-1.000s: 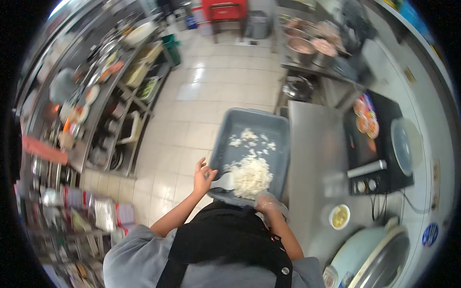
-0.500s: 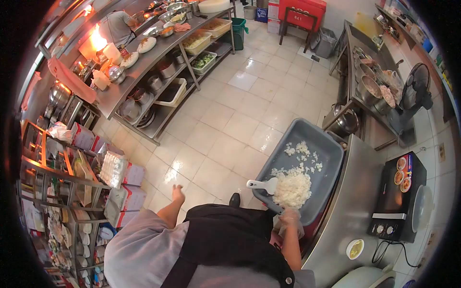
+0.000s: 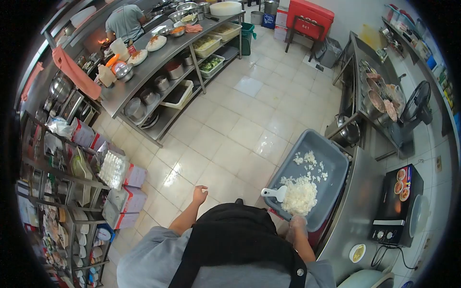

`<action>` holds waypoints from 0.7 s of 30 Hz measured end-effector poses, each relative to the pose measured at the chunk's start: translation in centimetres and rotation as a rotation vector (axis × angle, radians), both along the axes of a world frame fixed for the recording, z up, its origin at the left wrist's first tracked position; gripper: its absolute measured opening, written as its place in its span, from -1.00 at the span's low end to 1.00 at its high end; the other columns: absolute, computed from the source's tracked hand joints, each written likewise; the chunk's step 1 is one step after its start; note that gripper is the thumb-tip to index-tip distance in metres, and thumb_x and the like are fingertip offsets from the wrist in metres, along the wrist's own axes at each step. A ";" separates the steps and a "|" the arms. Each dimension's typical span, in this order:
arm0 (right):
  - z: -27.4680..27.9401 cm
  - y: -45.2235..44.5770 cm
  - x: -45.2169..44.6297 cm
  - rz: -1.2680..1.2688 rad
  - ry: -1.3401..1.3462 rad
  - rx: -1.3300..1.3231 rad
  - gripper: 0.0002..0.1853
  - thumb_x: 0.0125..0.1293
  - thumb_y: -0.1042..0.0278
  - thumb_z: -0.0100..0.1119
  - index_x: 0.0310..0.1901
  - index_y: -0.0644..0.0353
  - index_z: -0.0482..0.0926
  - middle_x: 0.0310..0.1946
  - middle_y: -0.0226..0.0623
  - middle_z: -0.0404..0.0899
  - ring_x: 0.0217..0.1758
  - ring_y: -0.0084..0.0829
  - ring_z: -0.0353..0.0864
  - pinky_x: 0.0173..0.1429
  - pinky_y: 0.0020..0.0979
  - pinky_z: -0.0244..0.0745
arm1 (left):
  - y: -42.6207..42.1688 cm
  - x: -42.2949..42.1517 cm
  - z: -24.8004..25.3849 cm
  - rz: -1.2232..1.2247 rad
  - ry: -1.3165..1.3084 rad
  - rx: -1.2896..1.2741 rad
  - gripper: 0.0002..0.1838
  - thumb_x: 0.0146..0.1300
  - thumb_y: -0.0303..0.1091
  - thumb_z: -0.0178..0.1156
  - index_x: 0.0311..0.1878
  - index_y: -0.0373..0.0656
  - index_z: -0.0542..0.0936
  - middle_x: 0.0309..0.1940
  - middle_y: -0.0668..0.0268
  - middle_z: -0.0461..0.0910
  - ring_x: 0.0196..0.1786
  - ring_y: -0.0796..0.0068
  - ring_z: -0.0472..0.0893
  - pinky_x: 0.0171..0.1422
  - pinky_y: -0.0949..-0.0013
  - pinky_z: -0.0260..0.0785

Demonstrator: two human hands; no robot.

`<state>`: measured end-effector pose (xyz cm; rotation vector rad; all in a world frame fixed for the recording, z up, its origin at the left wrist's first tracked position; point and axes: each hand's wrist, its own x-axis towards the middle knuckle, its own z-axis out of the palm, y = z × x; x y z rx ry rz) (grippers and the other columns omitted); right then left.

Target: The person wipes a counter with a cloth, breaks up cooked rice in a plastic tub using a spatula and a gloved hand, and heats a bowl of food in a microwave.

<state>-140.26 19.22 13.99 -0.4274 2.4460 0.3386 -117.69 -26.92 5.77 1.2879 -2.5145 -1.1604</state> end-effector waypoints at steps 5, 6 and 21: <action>-0.7 1.1 -0.6 0.089 -0.104 0.058 -0.55 -0.07 0.18 0.33 -0.02 -0.19 0.62 -0.21 -0.30 0.70 -0.06 -0.26 0.69 -0.07 -0.25 0.59 | 0.6 0.2 0.1 -0.018 -0.075 0.110 -0.74 -0.01 -0.35 0.29 -0.17 -0.05 0.67 0.01 -0.09 0.49 0.13 -0.03 0.48 0.27 0.16 0.35; -0.1 0.8 -0.9 0.099 -0.099 0.056 -0.55 -0.07 0.18 0.33 -0.02 -0.19 0.62 -0.21 -0.30 0.70 -0.06 -0.26 0.69 -0.07 -0.25 0.59 | 0.3 1.1 -0.5 -0.023 -0.153 0.134 -0.73 -0.01 -0.34 0.28 -0.17 -0.05 0.67 0.02 -0.12 0.49 0.16 -0.03 0.47 0.27 0.16 0.35; 0.8 0.8 1.3 -0.054 0.146 -0.202 -0.69 0.19 0.33 0.07 -0.04 -0.14 0.64 -0.22 -0.26 0.69 -0.07 -0.21 0.67 -0.01 -0.21 0.53 | -1.1 1.1 -1.7 -0.028 -0.302 0.214 -0.74 -0.03 -0.36 0.20 -0.21 -0.09 0.69 -0.18 0.07 0.67 -0.04 0.12 0.63 0.11 0.19 0.47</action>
